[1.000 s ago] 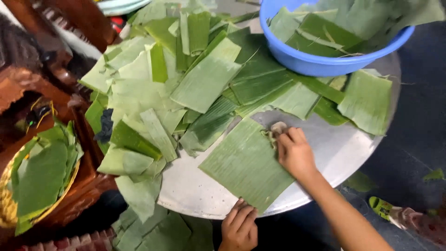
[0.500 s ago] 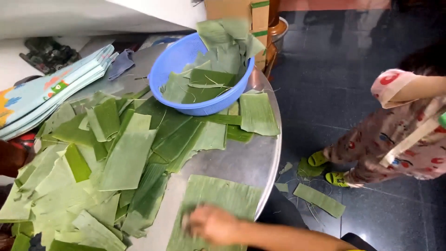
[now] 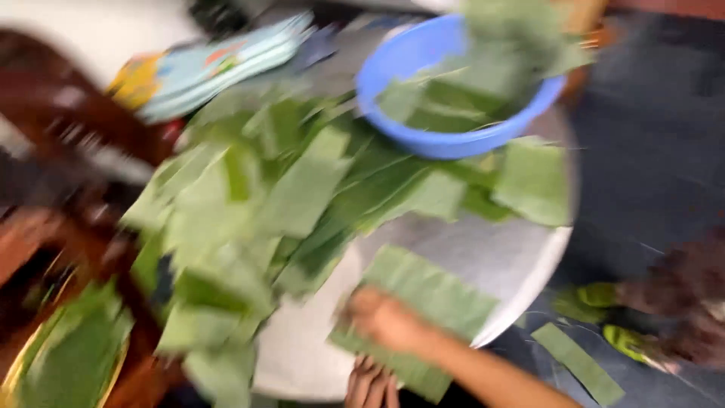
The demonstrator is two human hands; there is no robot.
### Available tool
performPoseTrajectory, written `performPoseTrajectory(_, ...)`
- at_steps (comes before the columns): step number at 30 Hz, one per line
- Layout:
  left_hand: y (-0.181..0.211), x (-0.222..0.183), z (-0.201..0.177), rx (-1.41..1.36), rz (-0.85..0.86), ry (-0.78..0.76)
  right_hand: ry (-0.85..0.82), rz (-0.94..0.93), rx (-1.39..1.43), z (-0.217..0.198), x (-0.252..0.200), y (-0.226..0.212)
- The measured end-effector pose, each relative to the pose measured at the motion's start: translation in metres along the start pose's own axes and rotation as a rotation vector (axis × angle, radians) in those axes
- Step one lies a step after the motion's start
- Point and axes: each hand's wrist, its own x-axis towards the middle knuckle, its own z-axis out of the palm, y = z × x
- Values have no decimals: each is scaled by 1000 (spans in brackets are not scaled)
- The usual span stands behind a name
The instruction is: Cleaning banana leaves by wiping each one with a cloth and stacking them in a basin or on the table.
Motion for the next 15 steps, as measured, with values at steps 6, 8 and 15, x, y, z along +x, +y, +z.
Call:
performPoseTrajectory(6, 88, 114, -53, -19, -301, -344, 148, 673, -373, -63, -10, 56)
performPoseTrajectory(8, 88, 118, -54, -76, -297, -362, 199, 434, -590, -66, 20, 19)
performPoseTrajectory(15, 86, 126, -61, -94, -170, -342, -42, 280, -43, -8, 49, -30)
